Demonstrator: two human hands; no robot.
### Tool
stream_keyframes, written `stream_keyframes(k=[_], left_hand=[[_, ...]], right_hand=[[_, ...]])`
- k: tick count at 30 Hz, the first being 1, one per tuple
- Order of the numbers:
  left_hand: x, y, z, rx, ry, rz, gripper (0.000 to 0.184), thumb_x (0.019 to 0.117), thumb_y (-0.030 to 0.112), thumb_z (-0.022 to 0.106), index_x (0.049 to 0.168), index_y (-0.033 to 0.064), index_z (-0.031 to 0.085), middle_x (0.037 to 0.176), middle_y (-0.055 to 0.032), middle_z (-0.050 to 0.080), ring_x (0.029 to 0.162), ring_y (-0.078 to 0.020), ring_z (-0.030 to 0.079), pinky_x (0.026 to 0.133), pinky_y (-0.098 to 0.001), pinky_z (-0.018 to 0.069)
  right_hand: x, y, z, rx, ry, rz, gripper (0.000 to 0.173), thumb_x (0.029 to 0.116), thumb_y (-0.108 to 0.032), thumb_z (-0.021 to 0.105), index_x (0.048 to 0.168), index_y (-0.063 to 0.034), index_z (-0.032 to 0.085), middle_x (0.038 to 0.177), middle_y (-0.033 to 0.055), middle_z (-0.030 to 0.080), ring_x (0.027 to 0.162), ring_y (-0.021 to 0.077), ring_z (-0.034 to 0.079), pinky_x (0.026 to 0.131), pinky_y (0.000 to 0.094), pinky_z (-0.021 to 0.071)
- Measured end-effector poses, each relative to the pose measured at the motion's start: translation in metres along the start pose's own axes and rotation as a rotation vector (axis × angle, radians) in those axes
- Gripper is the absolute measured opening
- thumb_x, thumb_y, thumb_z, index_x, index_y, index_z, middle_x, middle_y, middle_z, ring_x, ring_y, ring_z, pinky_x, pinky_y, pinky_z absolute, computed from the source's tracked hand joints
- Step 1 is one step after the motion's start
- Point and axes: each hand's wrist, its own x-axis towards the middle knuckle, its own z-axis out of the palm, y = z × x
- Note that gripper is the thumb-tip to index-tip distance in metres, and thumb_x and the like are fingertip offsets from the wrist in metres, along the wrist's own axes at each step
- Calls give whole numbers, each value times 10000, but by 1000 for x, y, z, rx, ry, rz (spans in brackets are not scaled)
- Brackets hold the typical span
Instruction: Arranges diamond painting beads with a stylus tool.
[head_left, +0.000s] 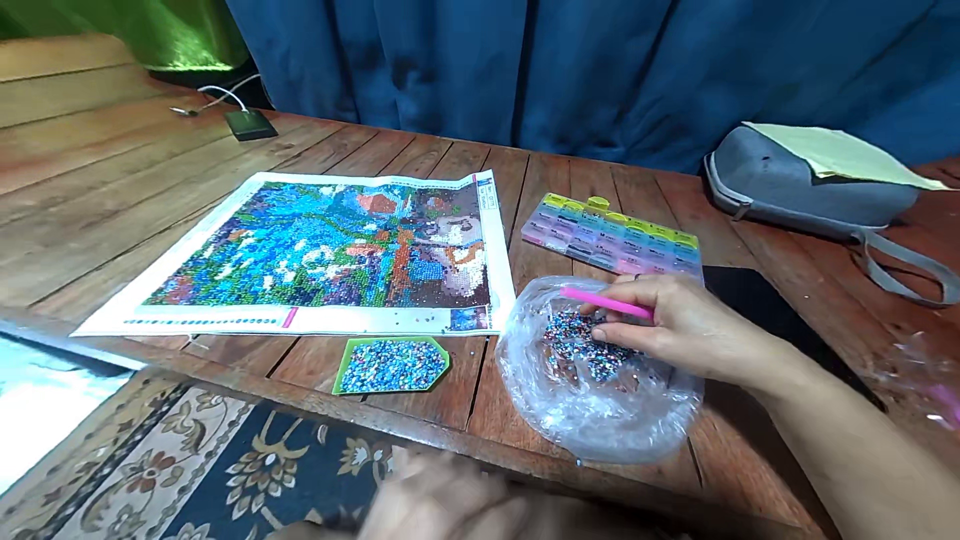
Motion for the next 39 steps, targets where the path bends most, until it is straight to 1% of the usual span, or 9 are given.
stream_keyframes(k=[4,9,13,16,18,22,28,33,39], left_hand=[[51,17,46,148,-186,36,392,1010,276,562,1304,39,669,1384,-147,653,1359,-325,559,1142,-494,416],[46,8,75,292,-391,-3,484,998,429,583,1264,44,704,1382,-110,666,1343,-332,585,1148,-519,421],[41,5,69,251,-363,-20,334,987,327,625,1173,72,736,1305,-86,710,1296,-310,621,1128,-498,437],[39,4,65,215,-357,-30,302,985,303,633,1149,74,741,1283,-86,718,1292,-308,622,1128,-494,435],[39,4,64,203,-354,-33,293,984,299,634,1137,74,741,1273,-85,722,1286,-308,624,1125,-493,436],[39,3,64,201,-356,-28,272,982,292,634,1118,81,741,1262,-81,723,1281,-311,624,1113,-494,445],[42,2,65,206,-342,-36,280,955,316,658,1102,92,738,1261,-143,699,1200,-304,658,1050,-464,484],[54,4,70,285,-269,-53,610,838,465,742,1321,99,671,1371,-168,633,1083,-310,675,854,-428,551],[52,-7,83,438,-316,60,638,914,619,576,1288,118,704,1394,-67,663,1341,-299,585,1082,-491,469]], right_hand=[[0,1,6,-143,-16,7,157,931,-67,712,1054,-113,799,883,74,712,855,245,677,770,493,535],[2,10,3,-177,-16,85,182,958,2,657,1064,-71,786,957,128,738,918,309,693,812,546,532],[2,13,5,-127,40,67,134,982,-119,672,888,-74,755,785,60,679,743,212,644,676,445,502],[4,9,12,-95,45,37,171,925,-281,754,987,-122,770,789,10,673,731,159,634,668,421,517],[4,4,15,-68,1,27,148,918,-231,768,1008,-114,767,838,28,696,790,178,656,726,439,532],[4,-1,6,118,-22,51,54,906,-95,750,857,-118,754,685,-37,648,594,42,561,559,242,454],[-1,-6,-6,424,37,66,129,934,-74,682,861,-114,781,717,-70,712,599,-30,597,526,134,459],[-1,-2,-5,421,95,46,93,888,-28,715,905,-88,783,688,-56,707,581,-13,616,522,135,493],[1,4,4,71,13,57,100,824,-80,824,899,-139,793,767,-26,704,683,70,629,640,299,519]])
